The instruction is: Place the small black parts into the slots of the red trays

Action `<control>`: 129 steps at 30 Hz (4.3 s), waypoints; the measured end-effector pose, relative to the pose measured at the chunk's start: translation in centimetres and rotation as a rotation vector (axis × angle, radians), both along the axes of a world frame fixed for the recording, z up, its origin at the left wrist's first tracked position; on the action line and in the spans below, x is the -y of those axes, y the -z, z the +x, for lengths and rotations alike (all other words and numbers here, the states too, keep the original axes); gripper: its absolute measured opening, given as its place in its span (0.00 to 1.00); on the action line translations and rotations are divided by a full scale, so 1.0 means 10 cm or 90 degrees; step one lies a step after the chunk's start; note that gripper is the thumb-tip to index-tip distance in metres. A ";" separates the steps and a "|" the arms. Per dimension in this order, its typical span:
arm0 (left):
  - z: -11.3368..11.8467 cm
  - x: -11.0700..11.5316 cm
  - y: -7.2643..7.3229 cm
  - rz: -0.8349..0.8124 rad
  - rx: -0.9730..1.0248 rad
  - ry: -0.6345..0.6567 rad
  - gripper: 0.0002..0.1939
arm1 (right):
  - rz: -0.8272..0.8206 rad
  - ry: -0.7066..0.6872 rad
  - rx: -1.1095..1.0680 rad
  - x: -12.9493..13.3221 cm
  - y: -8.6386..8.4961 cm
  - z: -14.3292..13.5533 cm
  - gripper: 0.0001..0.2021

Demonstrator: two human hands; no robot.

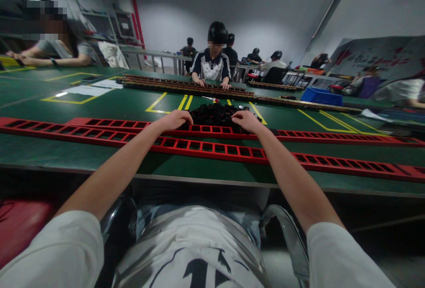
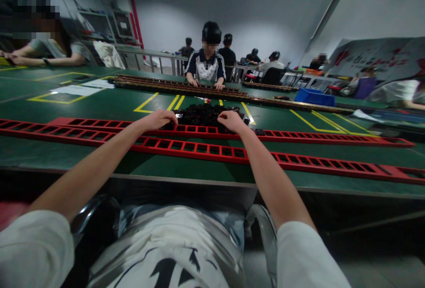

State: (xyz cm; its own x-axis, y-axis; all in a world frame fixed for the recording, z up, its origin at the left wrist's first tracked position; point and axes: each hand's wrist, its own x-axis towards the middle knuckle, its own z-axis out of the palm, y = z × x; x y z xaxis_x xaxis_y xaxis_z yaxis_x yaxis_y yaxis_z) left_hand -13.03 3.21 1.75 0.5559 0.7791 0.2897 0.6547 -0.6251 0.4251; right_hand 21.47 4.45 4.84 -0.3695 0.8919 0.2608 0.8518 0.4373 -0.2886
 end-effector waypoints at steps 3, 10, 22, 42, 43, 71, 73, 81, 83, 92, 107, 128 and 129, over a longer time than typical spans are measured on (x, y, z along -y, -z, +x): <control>0.00 0.00 0.01 -0.003 -0.001 -0.002 0.19 | 0.000 -0.005 0.003 0.00 0.00 0.00 0.12; 0.00 -0.02 0.02 0.018 -0.005 0.007 0.19 | 0.005 -0.002 0.000 -0.03 0.02 0.02 0.13; -0.02 -0.10 0.08 0.048 -0.011 -0.009 0.20 | 0.003 -0.001 0.004 -0.02 0.01 0.01 0.12; -0.01 -0.07 0.07 0.038 -0.029 -0.063 0.19 | -0.006 0.003 0.005 -0.01 0.00 0.00 0.12; -0.01 -0.07 0.06 0.034 -0.032 -0.064 0.20 | -0.006 0.002 0.004 -0.01 0.00 0.01 0.12; -0.01 -0.06 0.02 -0.031 -0.028 -0.073 0.21 | -0.004 -0.004 0.004 -0.01 0.00 0.01 0.12; 0.00 -0.06 0.02 -0.036 -0.026 -0.080 0.21 | -0.006 -0.003 -0.001 0.00 0.00 0.01 0.12; 0.01 -0.03 0.00 -0.043 -0.024 -0.060 0.22 | -0.011 -0.003 0.002 0.01 -0.01 0.00 0.12; 0.01 -0.02 0.00 -0.052 -0.037 -0.061 0.23 | -0.010 -0.005 0.005 0.01 -0.01 0.00 0.12; 0.02 -0.02 0.05 -0.024 -0.080 -0.060 0.20 | -0.005 0.001 0.009 0.01 0.00 0.00 0.12; -0.12 -0.25 0.16 -0.105 -0.069 -0.105 0.18 | -0.001 -0.010 -0.007 -0.04 0.03 0.02 0.13; -0.06 0.06 -0.07 -0.106 -0.139 -0.083 0.20 | 0.015 -0.022 0.007 -0.10 0.11 0.02 0.11; -0.08 0.06 -0.07 -0.114 -0.136 -0.085 0.21 | 0.016 -0.021 0.006 -0.10 0.11 0.02 0.11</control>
State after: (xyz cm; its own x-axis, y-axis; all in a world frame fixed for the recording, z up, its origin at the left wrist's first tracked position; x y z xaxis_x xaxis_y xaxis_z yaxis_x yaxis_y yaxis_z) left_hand -13.86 2.66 2.43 0.4793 0.8772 0.0288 0.8123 -0.4558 0.3639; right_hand 21.70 5.49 3.76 -0.4013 0.8725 0.2789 0.8390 0.4723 -0.2702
